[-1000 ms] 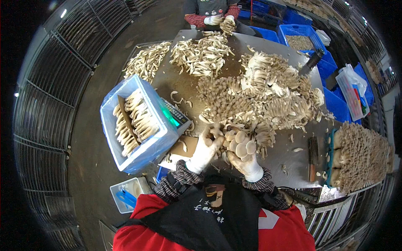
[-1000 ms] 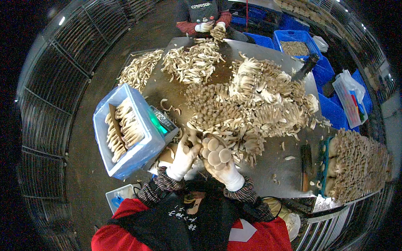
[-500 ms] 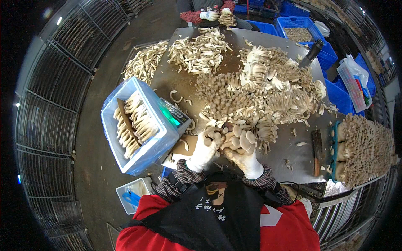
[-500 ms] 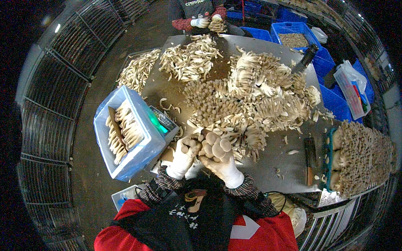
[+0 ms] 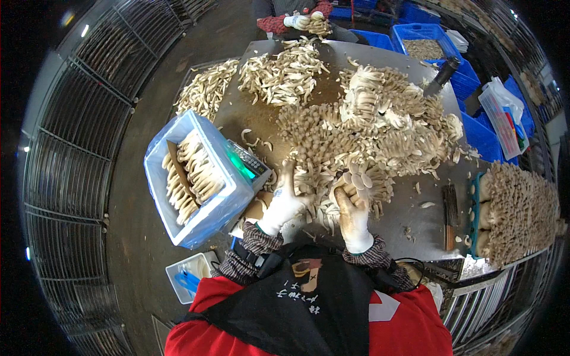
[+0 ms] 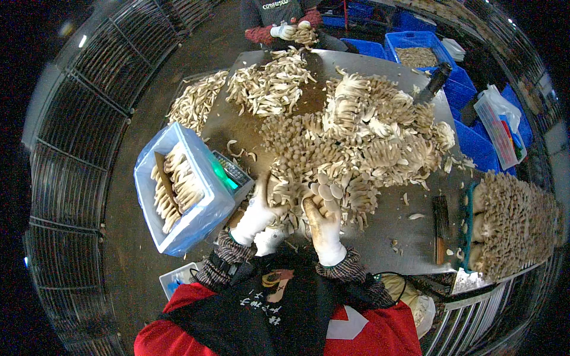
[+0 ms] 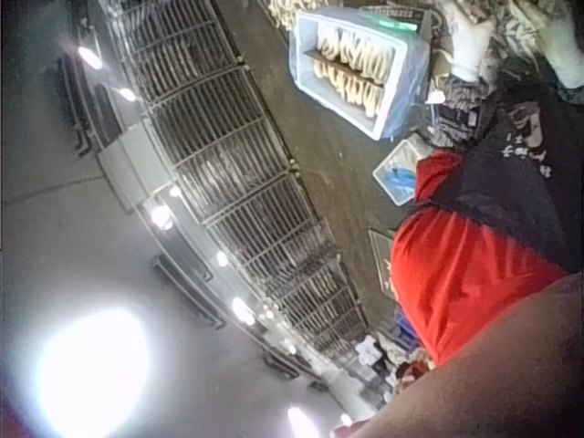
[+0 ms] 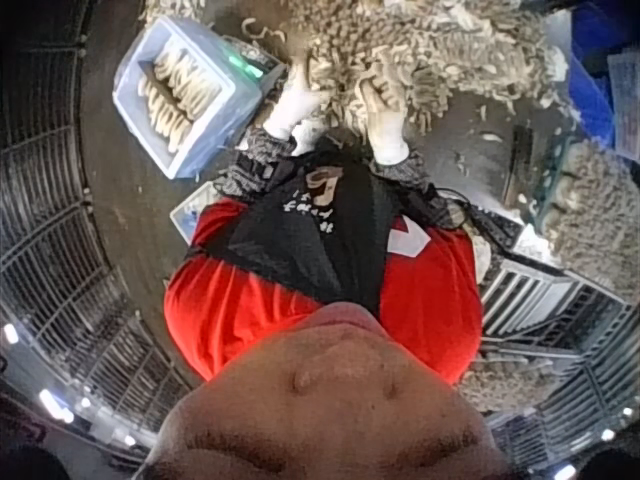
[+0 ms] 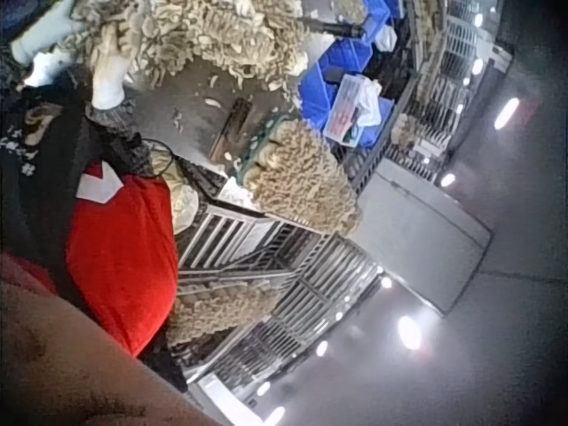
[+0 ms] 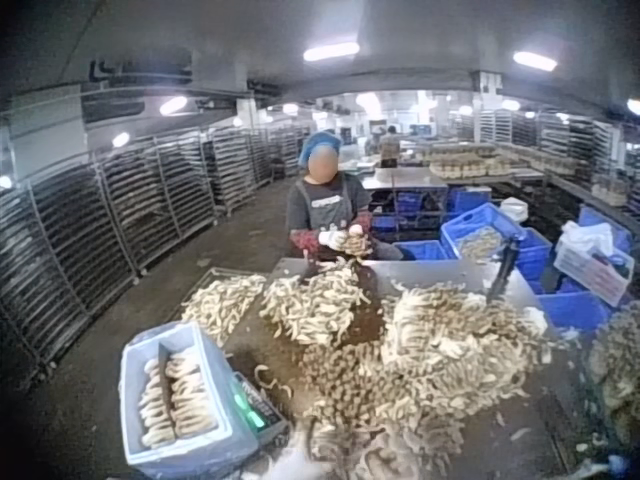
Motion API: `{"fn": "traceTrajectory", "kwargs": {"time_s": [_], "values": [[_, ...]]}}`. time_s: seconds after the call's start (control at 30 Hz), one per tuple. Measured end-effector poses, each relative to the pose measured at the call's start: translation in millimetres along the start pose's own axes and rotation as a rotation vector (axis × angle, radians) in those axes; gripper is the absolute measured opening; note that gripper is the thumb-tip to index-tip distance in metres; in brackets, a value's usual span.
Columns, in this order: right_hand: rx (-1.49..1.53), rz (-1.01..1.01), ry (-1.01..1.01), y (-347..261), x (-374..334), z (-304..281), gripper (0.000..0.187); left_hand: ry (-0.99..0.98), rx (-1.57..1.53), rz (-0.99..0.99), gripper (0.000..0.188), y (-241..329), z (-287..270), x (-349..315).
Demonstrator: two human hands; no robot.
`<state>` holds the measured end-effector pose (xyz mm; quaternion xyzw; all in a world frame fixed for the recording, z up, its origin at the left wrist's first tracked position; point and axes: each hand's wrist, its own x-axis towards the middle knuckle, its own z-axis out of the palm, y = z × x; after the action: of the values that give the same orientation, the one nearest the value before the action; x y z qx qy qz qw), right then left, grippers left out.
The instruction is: The person lifts a tray of mushrooms from a conveyor, cuts the mushrooms from their bases with a knife, and separates them by hand into a box.
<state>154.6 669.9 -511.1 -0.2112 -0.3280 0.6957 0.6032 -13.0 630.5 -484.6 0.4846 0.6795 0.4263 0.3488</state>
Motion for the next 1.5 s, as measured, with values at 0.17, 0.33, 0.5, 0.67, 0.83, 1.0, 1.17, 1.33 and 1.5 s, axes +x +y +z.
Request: {"fn": "traceTrajectory", "kwargs": {"time_s": [0.17, 0.33, 0.5, 0.67, 0.83, 1.0, 1.17, 1.33, 1.5], "values": [[-0.397, 0.042, -0.218, -8, -8, 4, 0.057, -0.382, -0.383, 0.026, 0.112, 31, 2, -22], [-0.944, -0.317, -0.424, -30, -10, 24, 0.079, -0.236, -0.674, 0.039, 0.089, 21, 1, -34], [-1.094, -0.571, -0.328, -39, -20, 24, 0.076, -0.115, -0.456, 0.243, 0.070, 17, 0, -39], [-0.949, -0.505, -0.342, -41, -20, 30, 0.048, 0.029, -0.299, 0.307, 0.068, 27, -6, -41], [-0.932, -0.396, -0.366, -29, -16, 10, 0.037, -0.187, -0.473, 0.123, 0.070, 28, -10, -35], [-1.387, -0.719, -0.348, -17, -19, -6, 0.034, -0.063, -0.759, -0.004, 0.072, 31, -7, -32], [0.012, 0.139, -0.256, -20, -20, 35, 0.036, -0.125, 0.109, 0.252, 0.076, 20, 2, -35], [-0.113, 0.243, -0.106, -22, -18, 27, 0.033, -0.321, -0.297, 0.092, 0.077, 21, -4, -36], [-0.956, -0.165, -0.156, 6, -24, -30, 0.026, -0.230, -0.895, -0.022, 0.072, 15, 6, -37]]}}
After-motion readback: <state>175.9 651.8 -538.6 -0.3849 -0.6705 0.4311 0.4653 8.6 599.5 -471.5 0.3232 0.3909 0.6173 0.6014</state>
